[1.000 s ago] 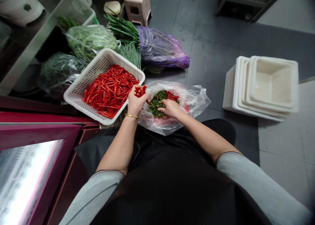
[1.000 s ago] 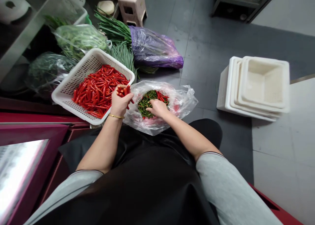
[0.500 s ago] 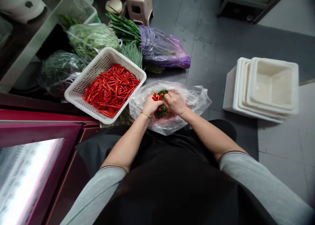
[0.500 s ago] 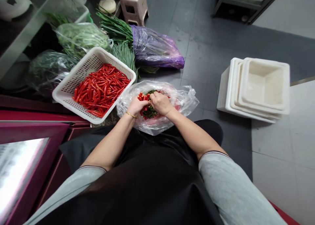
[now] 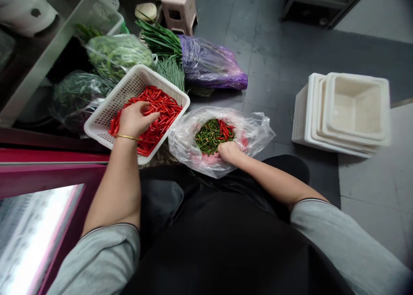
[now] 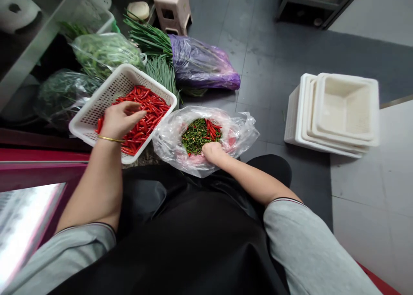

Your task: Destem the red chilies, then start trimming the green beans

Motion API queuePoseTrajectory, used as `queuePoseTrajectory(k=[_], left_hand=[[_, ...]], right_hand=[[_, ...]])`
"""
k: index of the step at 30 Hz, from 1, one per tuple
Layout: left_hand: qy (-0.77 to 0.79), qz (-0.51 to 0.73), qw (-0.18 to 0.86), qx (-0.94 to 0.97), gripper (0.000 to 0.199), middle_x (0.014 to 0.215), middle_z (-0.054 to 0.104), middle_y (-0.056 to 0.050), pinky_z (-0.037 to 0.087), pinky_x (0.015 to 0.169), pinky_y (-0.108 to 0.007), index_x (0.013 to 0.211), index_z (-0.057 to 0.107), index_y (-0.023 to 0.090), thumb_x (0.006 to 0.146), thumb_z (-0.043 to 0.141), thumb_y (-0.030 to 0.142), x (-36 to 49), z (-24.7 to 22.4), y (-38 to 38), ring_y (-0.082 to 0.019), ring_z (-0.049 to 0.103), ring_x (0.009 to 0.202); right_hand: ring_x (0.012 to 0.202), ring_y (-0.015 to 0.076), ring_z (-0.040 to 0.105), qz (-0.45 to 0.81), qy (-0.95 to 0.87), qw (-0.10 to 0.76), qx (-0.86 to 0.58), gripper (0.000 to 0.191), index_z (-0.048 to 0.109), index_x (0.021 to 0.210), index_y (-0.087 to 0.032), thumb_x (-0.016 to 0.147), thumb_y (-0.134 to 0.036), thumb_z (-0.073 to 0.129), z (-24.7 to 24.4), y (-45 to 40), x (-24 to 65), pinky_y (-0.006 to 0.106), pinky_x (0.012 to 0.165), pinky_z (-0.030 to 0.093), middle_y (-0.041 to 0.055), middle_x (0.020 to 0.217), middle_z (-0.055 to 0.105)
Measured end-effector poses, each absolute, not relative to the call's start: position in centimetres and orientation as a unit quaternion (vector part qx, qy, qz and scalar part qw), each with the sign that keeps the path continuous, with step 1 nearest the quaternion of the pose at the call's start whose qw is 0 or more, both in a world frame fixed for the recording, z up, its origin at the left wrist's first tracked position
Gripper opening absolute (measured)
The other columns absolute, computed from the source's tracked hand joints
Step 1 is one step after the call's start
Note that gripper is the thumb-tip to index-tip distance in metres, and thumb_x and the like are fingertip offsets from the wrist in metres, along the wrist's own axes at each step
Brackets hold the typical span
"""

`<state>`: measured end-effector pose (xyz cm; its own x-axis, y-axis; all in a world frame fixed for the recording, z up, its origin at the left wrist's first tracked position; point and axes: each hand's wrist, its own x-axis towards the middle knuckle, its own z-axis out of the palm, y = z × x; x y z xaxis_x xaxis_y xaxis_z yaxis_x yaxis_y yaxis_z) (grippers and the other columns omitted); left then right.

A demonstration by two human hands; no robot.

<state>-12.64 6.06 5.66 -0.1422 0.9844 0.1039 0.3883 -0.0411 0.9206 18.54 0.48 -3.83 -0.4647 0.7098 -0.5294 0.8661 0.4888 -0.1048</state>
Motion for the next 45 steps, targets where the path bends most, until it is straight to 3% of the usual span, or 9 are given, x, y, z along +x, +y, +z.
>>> queuePoseTrajectory(k=[5,9,12,20,25,30,33,39,45], left_hand=[[0.46,0.16,0.437,0.756,0.021,0.069,0.069,-0.005,0.047,0.067,-0.026,0.073,0.072,0.019,0.075,0.06,0.035,-1.3,2.7,3.0,-0.017,0.06,0.066],[0.45,-0.164,0.373,0.794,0.011,0.063,0.067,-0.008,0.044,0.065,-0.026,0.06,0.069,0.018,0.068,0.064,0.024,2.7,-1.7,0.2,-0.019,0.062,0.065],[0.462,-0.242,0.346,0.78,0.004,0.067,0.068,-0.011,0.044,0.065,-0.028,0.062,0.07,0.017,0.062,0.067,0.02,1.5,-2.8,-1.1,-0.023,0.064,0.069],[0.54,0.195,0.566,0.592,0.029,0.076,0.068,-0.007,0.046,0.058,-0.024,0.085,0.067,0.016,0.084,0.053,0.041,2.5,-1.2,1.6,-0.016,0.062,0.065],[0.528,0.258,0.693,0.418,0.026,0.048,0.052,0.003,0.028,0.038,-0.016,0.092,0.063,0.014,0.076,0.067,0.034,2.3,-1.3,2.9,-0.006,0.041,0.035],[0.537,0.344,0.703,0.314,0.019,0.052,0.052,0.003,0.027,0.036,-0.018,0.074,0.055,0.017,0.067,0.068,0.028,-1.3,0.2,3.8,-0.007,0.041,0.037],[0.557,0.351,0.686,0.31,0.024,0.044,0.035,0.009,0.016,0.037,-0.018,0.065,0.048,0.019,0.066,0.067,0.033,-1.6,-0.1,3.4,-0.004,0.024,0.033],[0.525,0.223,0.515,0.64,0.012,0.052,0.051,0.003,0.034,0.055,-0.023,0.07,0.066,0.017,0.061,0.072,0.023,0.8,-2.6,2.2,-0.01,0.043,0.052],[0.466,0.157,0.425,0.76,0.011,0.073,0.064,-0.005,0.041,0.073,-0.027,0.072,0.068,0.017,0.076,0.062,0.025,1.1,-1.5,3.1,-0.017,0.056,0.07]], right_hand=[[0.093,0.0272,0.067,-0.169,0.82,0.178,0.518,0.032,0.061,0.111,-0.006,0.087,-0.014,0.041,-5.2,-0.4,18.6,0.034,0.074,0.051,0.0227,0.101,0.068],[0.091,0.0247,0.067,-0.227,0.775,0.138,0.574,0.027,0.063,0.103,-0.013,0.084,-0.03,0.054,-5.0,0.3,20.2,0.029,0.073,0.049,0.0144,0.098,0.07],[0.087,0.0202,0.066,-0.31,0.758,0.041,0.572,0.021,0.065,0.094,-0.016,0.08,-0.03,0.06,-4.2,1.4,21.5,0.026,0.075,0.048,0.0083,0.091,0.071],[0.061,0.0142,0.063,-0.597,0.587,-0.138,0.529,0.025,0.061,0.104,-0.011,0.088,-0.028,0.051,-2.9,2.2,20.1,0.025,0.061,0.049,0.0037,0.07,0.067],[0.089,0.0211,0.063,-0.254,0.795,-0.072,0.545,0.035,0.064,0.11,-0.014,0.092,-0.039,0.047,-1.2,2.5,19.7,0.029,0.073,0.045,0.0136,0.104,0.066],[0.08,0.0209,0.064,-0.189,0.89,0.108,0.402,0.033,0.067,0.105,-0.016,0.094,-0.028,0.038,-3.1,0.6,16.3,0.029,0.065,0.044,0.0133,0.098,0.066],[0.082,0.0247,0.064,-0.199,0.881,0.147,0.403,0.033,0.068,0.103,-0.008,0.089,-0.015,0.039,-5.0,-0.8,14.4,0.034,0.068,0.046,0.0182,0.094,0.068],[0.081,0.0229,0.063,-0.208,0.872,0.141,0.419,0.027,0.072,0.091,-0.012,0.089,-0.028,0.05,-3.2,1.8,18.2,0.031,0.07,0.045,0.0145,0.091,0.069],[0.074,0.0159,0.06,-0.228,0.888,0.029,0.399,0.034,0.07,0.084,-0.012,0.092,-0.038,0.05,1.1,5.2,20.0,0.025,0.068,0.039,0.0081,0.081,0.068]])
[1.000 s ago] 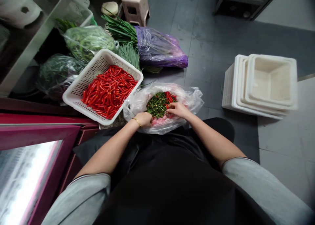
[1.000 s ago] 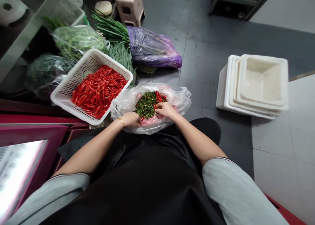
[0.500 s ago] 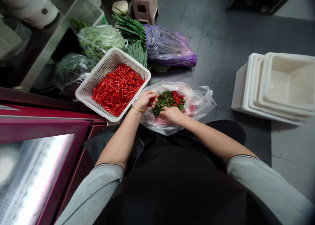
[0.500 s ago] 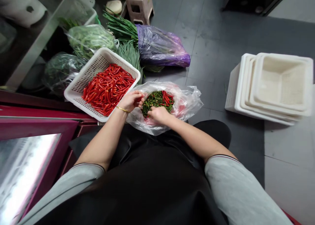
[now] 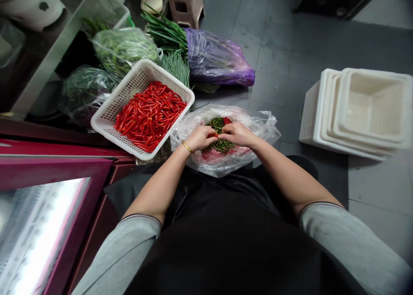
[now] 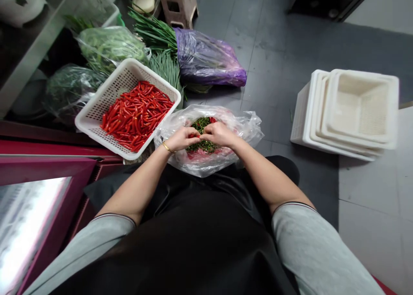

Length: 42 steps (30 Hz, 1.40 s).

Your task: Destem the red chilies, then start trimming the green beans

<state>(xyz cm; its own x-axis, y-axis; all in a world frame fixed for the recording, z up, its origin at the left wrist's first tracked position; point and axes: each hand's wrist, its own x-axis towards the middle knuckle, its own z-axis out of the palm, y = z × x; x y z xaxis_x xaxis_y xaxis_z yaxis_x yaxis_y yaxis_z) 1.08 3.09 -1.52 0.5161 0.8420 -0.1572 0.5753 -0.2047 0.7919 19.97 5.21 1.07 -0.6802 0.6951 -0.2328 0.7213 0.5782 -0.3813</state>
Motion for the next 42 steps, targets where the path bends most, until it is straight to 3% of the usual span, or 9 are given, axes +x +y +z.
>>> queuePoseTrajectory(k=[6,10,13,15,20,25,33,36,42], left_hand=[[0.519,-0.039,0.275,0.808,0.017,0.082,0.065,-0.018,0.045,0.078,-0.037,0.074,0.071,0.01,0.078,0.055,0.015,2.4,-0.9,1.4,-0.029,0.064,0.082],[0.465,-0.131,0.293,0.825,0.019,0.083,0.068,-0.013,0.046,0.074,-0.031,0.077,0.072,0.016,0.079,0.058,0.027,1.2,-1.6,0.4,-0.025,0.064,0.082],[0.556,-0.103,0.229,0.793,0.027,0.086,0.068,-0.014,0.045,0.073,-0.03,0.08,0.072,0.014,0.085,0.05,0.029,-0.5,-1.4,0.6,-0.023,0.063,0.082],[0.607,-0.036,0.221,0.763,0.03,0.083,0.067,-0.013,0.044,0.071,-0.031,0.079,0.07,0.012,0.085,0.048,0.03,-0.9,-1.2,1.2,-0.023,0.062,0.079],[0.56,0.14,0.429,0.695,0.022,0.06,0.056,-0.003,0.039,0.058,-0.025,0.07,0.061,0.013,0.082,0.05,0.028,0.6,-1.7,4.1,-0.013,0.051,0.058],[0.585,0.233,0.624,0.462,0.031,0.047,0.045,0.007,0.022,0.04,-0.019,0.104,0.055,0.015,0.075,0.046,0.014,1.5,-2.5,6.4,-0.007,0.03,0.034],[0.645,0.221,0.635,0.364,0.043,0.044,0.044,0.008,0.014,0.036,-0.018,0.113,0.054,0.018,0.071,0.052,0.01,1.3,-4.6,7.5,-0.006,0.029,0.029],[0.626,0.311,0.631,0.337,0.012,0.042,0.03,0.01,0.012,0.037,-0.019,0.089,0.057,0.015,0.081,0.054,0.024,0.8,-3.1,7.8,-0.004,0.022,0.03],[0.568,0.285,0.662,0.397,0.028,0.043,0.04,0.004,0.015,0.037,-0.02,0.061,0.055,0.013,0.082,0.057,0.031,2.8,0.1,7.1,-0.004,0.032,0.033]], right_hand=[[0.08,0.0233,0.065,-0.208,0.875,0.117,0.42,0.024,0.072,0.086,-0.009,0.085,-0.018,0.05,-0.4,1.6,16.9,0.028,0.066,0.043,0.0162,0.088,0.071],[0.061,0.0173,0.063,-0.385,0.784,0.089,0.479,0.025,0.07,0.076,-0.011,0.085,-0.027,0.052,-2.3,-0.8,17.2,0.024,0.057,0.044,0.0092,0.07,0.069],[0.051,0.0131,0.058,-0.444,0.696,0.027,0.563,0.033,0.068,0.078,-0.011,0.09,-0.027,0.042,-3.0,-0.8,19.0,0.024,0.055,0.045,0.0049,0.063,0.065],[0.065,0.0166,0.063,-0.374,0.723,0.004,0.581,0.032,0.069,0.087,-0.01,0.09,-0.03,0.045,-3.2,0.2,20.4,0.027,0.066,0.048,0.0084,0.075,0.068],[0.124,0.0314,0.045,-0.16,0.817,-0.023,0.553,0.059,0.049,0.136,-0.014,0.085,-0.043,0.057,-3.9,3.6,21.1,0.043,0.101,0.037,0.0201,0.138,0.047],[0.136,0.0375,0.029,-0.119,0.827,0.057,0.546,0.058,0.038,0.144,-0.01,0.091,-0.032,0.047,-6.2,0.3,18.0,0.05,0.106,0.028,0.0234,0.151,0.029],[0.127,0.026,0.045,-0.205,0.887,-0.005,0.415,0.043,0.053,0.134,-0.015,0.093,-0.026,0.042,-5.3,-1.7,20.4,0.041,0.106,0.034,0.0163,0.14,0.048],[0.104,0.0225,0.06,-0.195,0.821,0.021,0.536,0.038,0.063,0.118,-0.013,0.096,-0.024,0.034,-4.4,2.8,22.5,0.035,0.091,0.045,0.0163,0.116,0.063],[0.096,0.0264,0.064,-0.156,0.789,0.159,0.572,0.027,0.067,0.103,-0.012,0.088,-0.028,0.051,-4.3,6.1,22.3,0.03,0.076,0.047,0.0163,0.106,0.067]])
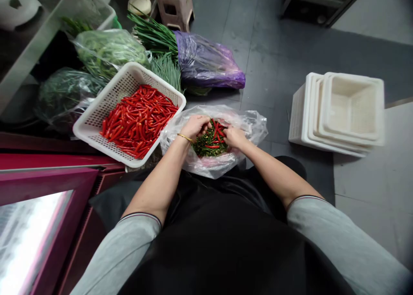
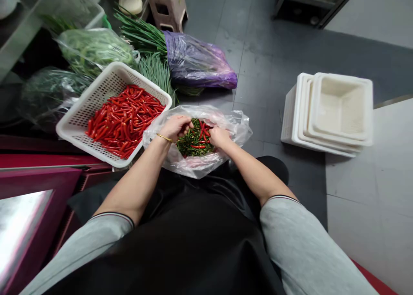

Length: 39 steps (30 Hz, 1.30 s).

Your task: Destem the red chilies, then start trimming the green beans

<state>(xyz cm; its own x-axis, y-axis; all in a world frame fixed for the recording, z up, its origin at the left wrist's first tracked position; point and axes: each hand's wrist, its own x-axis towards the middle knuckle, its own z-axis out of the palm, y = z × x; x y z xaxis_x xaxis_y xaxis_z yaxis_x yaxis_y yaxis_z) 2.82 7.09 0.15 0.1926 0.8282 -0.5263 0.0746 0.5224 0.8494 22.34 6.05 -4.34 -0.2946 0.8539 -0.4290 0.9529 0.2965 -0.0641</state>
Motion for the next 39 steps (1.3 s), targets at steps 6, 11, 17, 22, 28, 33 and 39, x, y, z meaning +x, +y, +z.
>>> queuePoseTrajectory(k=[6,11,17,22,28,33,39], left_hand=[[0.591,0.304,0.646,0.376,0.033,0.044,0.039,0.009,0.017,0.038,-0.018,0.07,0.053,0.015,0.068,0.074,0.041,6.0,-4.0,3.0,-0.002,0.028,0.035],[0.543,0.386,0.686,0.293,0.037,0.043,0.035,0.01,0.016,0.036,-0.017,0.069,0.046,0.018,0.075,0.065,0.049,6.2,-4.2,2.0,-0.003,0.026,0.033],[0.496,0.26,0.761,0.327,0.036,0.047,0.043,0.001,0.016,0.036,-0.02,0.053,0.039,0.018,0.08,0.052,0.038,3.8,-2.1,3.7,-0.006,0.034,0.037],[0.587,0.161,0.449,0.654,0.016,0.062,0.056,-0.003,0.037,0.054,-0.024,0.068,0.058,0.015,0.08,0.051,0.024,3.9,-3.7,2.7,-0.014,0.053,0.06],[0.539,-0.035,0.242,0.806,0.028,0.095,0.064,-0.014,0.045,0.071,-0.032,0.094,0.068,0.015,0.089,0.046,0.032,5.0,-6.1,1.2,-0.025,0.063,0.087],[0.56,-0.032,0.239,0.793,0.027,0.092,0.065,-0.01,0.044,0.074,-0.029,0.089,0.07,0.019,0.089,0.046,0.033,3.7,-5.7,1.9,-0.021,0.062,0.088],[0.528,-0.055,0.225,0.817,0.029,0.094,0.065,-0.012,0.043,0.068,-0.03,0.097,0.069,0.017,0.088,0.047,0.032,5.2,-6.1,1.3,-0.023,0.063,0.084]], right_hand=[[0.087,0.0219,0.064,-0.159,0.827,0.094,0.531,0.039,0.065,0.107,-0.014,0.097,-0.039,0.037,-3.7,2.4,21.4,0.027,0.07,0.042,0.0144,0.103,0.068],[0.071,0.0153,0.058,-0.234,0.862,-0.021,0.448,0.04,0.066,0.084,-0.012,0.098,-0.037,0.039,-2.2,2.3,21.1,0.024,0.067,0.037,0.0091,0.079,0.067],[0.074,0.0152,0.058,-0.27,0.888,0.027,0.371,0.037,0.067,0.101,-0.015,0.096,-0.039,0.04,-0.8,3.4,23.2,0.025,0.069,0.038,0.0078,0.089,0.065],[0.082,0.0223,0.06,-0.141,0.868,0.15,0.452,0.038,0.06,0.12,-0.015,0.093,-0.034,0.042,-4.2,2.4,22.7,0.031,0.069,0.04,0.0171,0.114,0.057],[0.087,0.0234,0.059,-0.156,0.862,0.118,0.467,0.036,0.064,0.104,-0.01,0.095,-0.027,0.034,-4.9,2.5,22.3,0.032,0.072,0.041,0.0164,0.105,0.059],[0.087,0.023,0.06,-0.145,0.822,0.113,0.539,0.033,0.061,0.113,-0.018,0.093,-0.033,0.04,-2.4,3.0,24.0,0.031,0.069,0.043,0.0137,0.114,0.058],[0.085,0.0235,0.063,-0.166,0.852,0.152,0.473,0.036,0.063,0.109,-0.014,0.095,-0.033,0.037,-4.3,2.1,21.8,0.03,0.069,0.044,0.0149,0.107,0.061]])
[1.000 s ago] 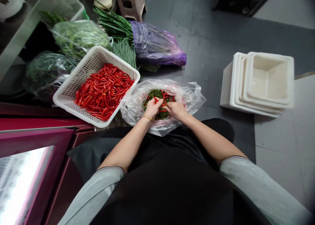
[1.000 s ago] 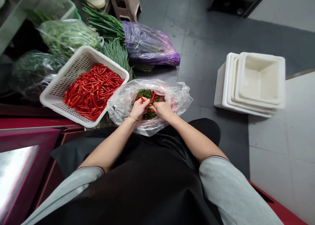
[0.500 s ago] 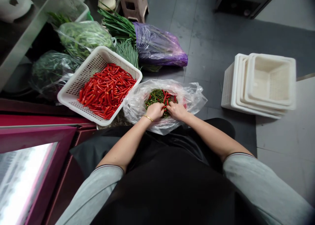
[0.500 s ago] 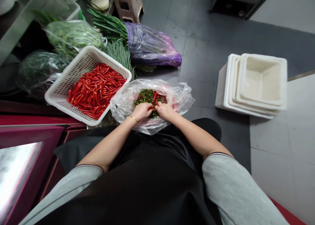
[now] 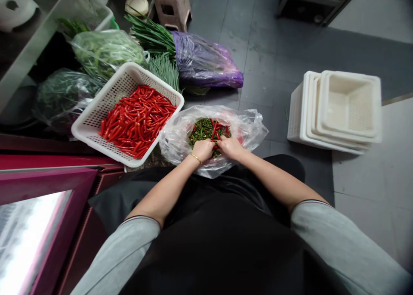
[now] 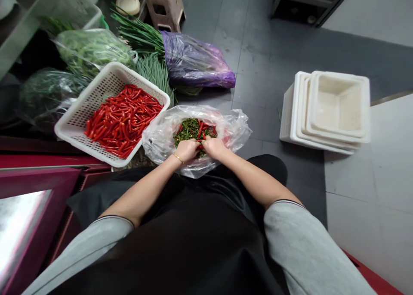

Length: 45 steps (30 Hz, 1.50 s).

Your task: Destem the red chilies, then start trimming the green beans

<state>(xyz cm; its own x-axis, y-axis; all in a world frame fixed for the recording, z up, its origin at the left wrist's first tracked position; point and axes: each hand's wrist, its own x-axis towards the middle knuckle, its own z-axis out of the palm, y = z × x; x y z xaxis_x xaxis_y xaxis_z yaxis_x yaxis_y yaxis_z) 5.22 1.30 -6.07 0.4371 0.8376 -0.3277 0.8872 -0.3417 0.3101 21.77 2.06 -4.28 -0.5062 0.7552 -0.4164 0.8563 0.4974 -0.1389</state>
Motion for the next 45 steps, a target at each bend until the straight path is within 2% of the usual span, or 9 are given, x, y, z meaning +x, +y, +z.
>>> queuePoseTrajectory(k=[8,12,17,23,29,32,37,41,45], left_hand=[[0.495,0.06,0.325,0.804,0.024,0.081,0.064,-0.008,0.041,0.073,-0.028,0.081,0.067,0.016,0.086,0.053,0.035,3.3,-5.1,1.8,-0.019,0.058,0.079],[0.402,0.105,0.429,0.802,0.02,0.075,0.061,-0.004,0.039,0.071,-0.025,0.077,0.064,0.016,0.082,0.058,0.035,1.7,-2.4,1.0,-0.016,0.054,0.073],[0.359,0.142,0.63,0.673,0.032,0.06,0.052,0.0,0.034,0.054,-0.022,0.07,0.061,0.015,0.077,0.062,0.046,1.0,-1.0,0.1,-0.01,0.044,0.055],[0.291,0.079,0.833,0.464,0.049,0.053,0.05,-0.001,0.021,0.038,-0.021,0.067,0.06,0.013,0.053,0.076,0.057,0.8,-2.2,-1.2,-0.005,0.031,0.039],[0.341,0.304,0.806,0.376,0.057,0.051,0.042,0.002,0.023,0.037,-0.019,0.061,0.046,0.017,0.047,0.077,0.063,-1.3,-2.4,0.2,-0.005,0.035,0.041],[0.328,0.345,0.795,0.375,0.057,0.055,0.05,0.001,0.028,0.039,-0.019,0.072,0.052,0.017,0.048,0.077,0.062,-1.4,-2.6,0.6,-0.007,0.042,0.043],[0.435,0.356,0.757,0.332,0.044,0.044,0.037,0.009,0.017,0.036,-0.018,0.075,0.048,0.018,0.062,0.076,0.048,1.7,-3.5,1.2,-0.003,0.026,0.034],[0.516,0.358,0.715,0.307,0.042,0.048,0.038,0.01,0.016,0.037,-0.018,0.077,0.048,0.017,0.064,0.075,0.047,4.1,-4.2,1.1,-0.003,0.029,0.036],[0.542,0.378,0.647,0.38,0.038,0.051,0.039,0.008,0.025,0.041,-0.02,0.071,0.042,0.019,0.072,0.067,0.047,3.2,-4.3,0.1,-0.005,0.032,0.04]], right_hand=[[0.087,0.0203,0.062,-0.199,0.862,0.091,0.458,0.039,0.064,0.102,-0.013,0.097,-0.042,0.039,-4.4,1.4,21.6,0.027,0.072,0.042,0.0131,0.1,0.064],[0.075,0.0143,0.058,-0.323,0.852,-0.027,0.411,0.04,0.062,0.078,-0.014,0.097,-0.038,0.037,-2.8,0.4,22.1,0.024,0.071,0.04,0.0071,0.079,0.064],[0.047,0.0091,0.045,-0.538,0.667,-0.195,0.477,0.046,0.045,0.06,-0.019,0.094,-0.05,0.036,-0.3,-3.5,20.8,0.021,0.05,0.036,-0.003,0.05,0.048],[0.039,0.009,0.045,-0.672,0.601,-0.169,0.397,0.05,0.047,0.063,-0.02,0.09,-0.06,0.035,4.3,-4.7,21.5,0.022,0.044,0.037,-0.004,0.046,0.047],[0.079,0.0198,0.064,-0.273,0.752,0.05,0.598,0.045,0.07,0.082,-0.016,0.087,-0.056,0.051,-1.3,4.7,22.4,0.027,0.068,0.046,0.0115,0.085,0.071],[0.09,0.0229,0.065,-0.214,0.737,0.099,0.633,0.037,0.072,0.09,-0.015,0.087,-0.047,0.053,-4.2,6.0,21.2,0.029,0.074,0.046,0.0132,0.096,0.071],[0.093,0.0207,0.064,-0.218,0.758,0.031,0.614,0.03,0.067,0.098,-0.017,0.09,-0.038,0.047,-3.4,3.7,20.1,0.027,0.077,0.045,0.0094,0.102,0.069],[0.088,0.021,0.063,-0.238,0.782,-0.018,0.575,0.028,0.061,0.106,-0.014,0.091,-0.034,0.048,-2.0,1.3,19.0,0.028,0.076,0.044,0.0124,0.102,0.068],[0.069,0.0129,0.058,-0.395,0.741,-0.11,0.531,0.025,0.059,0.075,-0.015,0.09,-0.032,0.05,-2.6,-0.1,18.3,0.022,0.067,0.042,0.004,0.073,0.065]])
